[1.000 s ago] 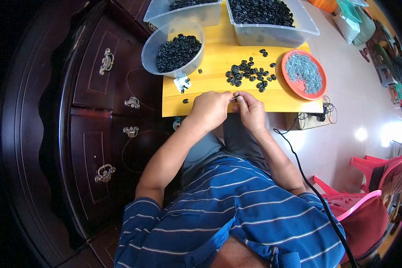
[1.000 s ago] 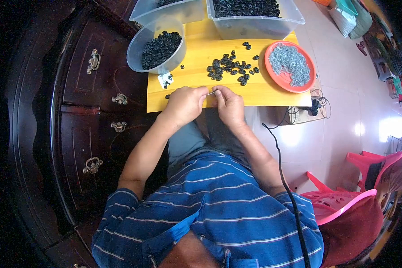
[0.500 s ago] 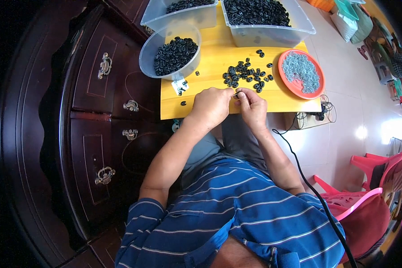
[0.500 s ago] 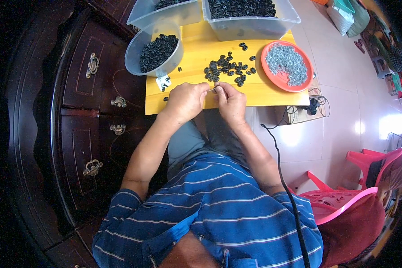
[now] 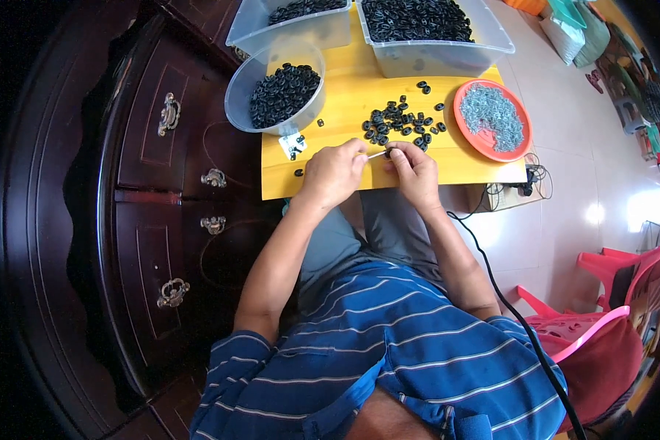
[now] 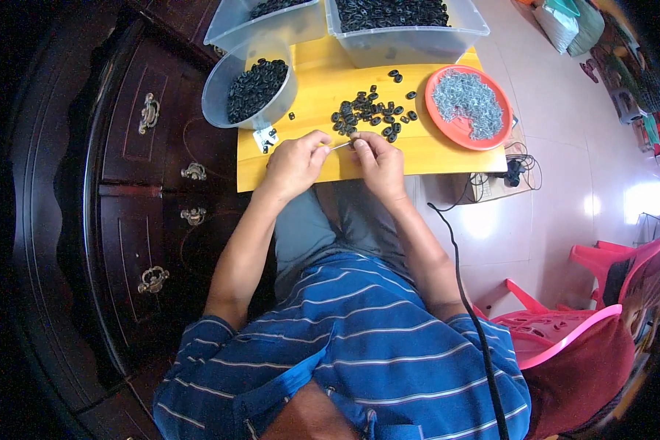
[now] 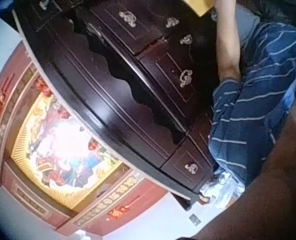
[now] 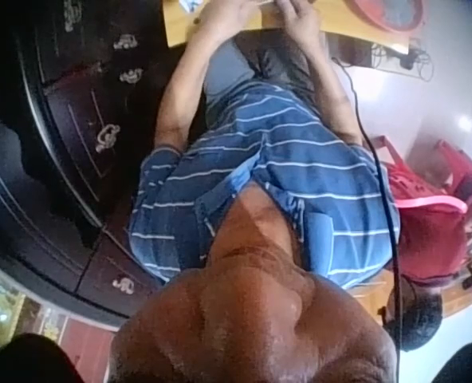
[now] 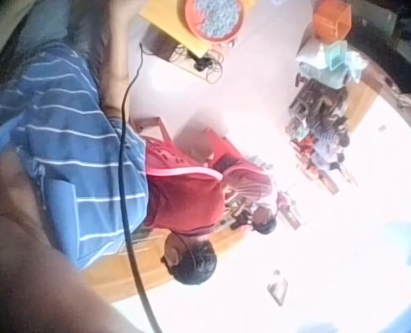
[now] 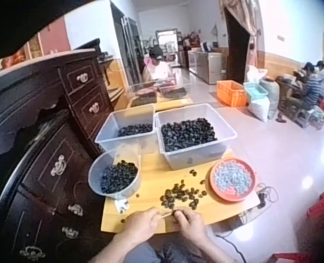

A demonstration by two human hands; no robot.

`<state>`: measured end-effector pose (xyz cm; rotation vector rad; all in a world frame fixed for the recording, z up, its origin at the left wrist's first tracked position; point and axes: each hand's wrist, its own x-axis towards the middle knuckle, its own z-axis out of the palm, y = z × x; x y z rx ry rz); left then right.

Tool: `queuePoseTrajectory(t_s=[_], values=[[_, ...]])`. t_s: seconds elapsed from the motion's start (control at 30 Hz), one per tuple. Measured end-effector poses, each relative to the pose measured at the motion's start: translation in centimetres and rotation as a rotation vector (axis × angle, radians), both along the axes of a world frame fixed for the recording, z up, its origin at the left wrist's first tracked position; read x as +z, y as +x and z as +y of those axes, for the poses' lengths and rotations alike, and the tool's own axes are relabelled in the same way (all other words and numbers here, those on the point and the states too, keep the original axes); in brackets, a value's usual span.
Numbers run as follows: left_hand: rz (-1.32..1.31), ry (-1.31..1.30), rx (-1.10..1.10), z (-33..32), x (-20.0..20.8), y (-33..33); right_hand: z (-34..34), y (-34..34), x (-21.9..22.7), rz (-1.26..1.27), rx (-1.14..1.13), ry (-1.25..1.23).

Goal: The person assembles small components by picking up plastic clips and metal pins from the table and inserting the pins into the clips by hand.

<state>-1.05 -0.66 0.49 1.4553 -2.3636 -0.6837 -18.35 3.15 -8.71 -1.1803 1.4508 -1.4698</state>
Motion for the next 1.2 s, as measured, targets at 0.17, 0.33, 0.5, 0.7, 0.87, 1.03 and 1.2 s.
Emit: queuePoseTrajectory(t_s=[0.17, 0.33, 0.5, 0.7, 0.87, 1.03, 1.2], values=[[0.266, 0.087, -0.047, -0.3, -2.7, 1.9, -0.1, -0.5, -0.1, -0.366, 0.128, 0.098], [0.237, -0.017, 0.094, -1.4, -4.3, 2.9, -0.1, -0.7, 0.3, -0.475, 0.113, 0.112], [0.047, -0.234, 0.155, -2.9, -6.0, 3.1, 0.3, -0.7, 1.0, -0.501, 0.145, 0.142], [-0.02, -0.387, 0.137, -3.5, -6.0, 2.3, 0.7, -0.5, 1.5, -0.544, 0.164, 0.183], [0.385, -0.033, 0.089, -1.3, -3.1, 0.6, 1.1, 0.0, 1.5, -0.512, 0.242, 0.235], [0.403, 0.184, -0.042, -0.3, -2.8, 0.6, 1.3, 0.9, 1.0, -0.44, 0.337, 0.164], [0.392, 0.225, -0.065, 0.3, -1.7, 0.6, 1.5, 0.7, 1.7, -0.402, 0.43, 0.18]])
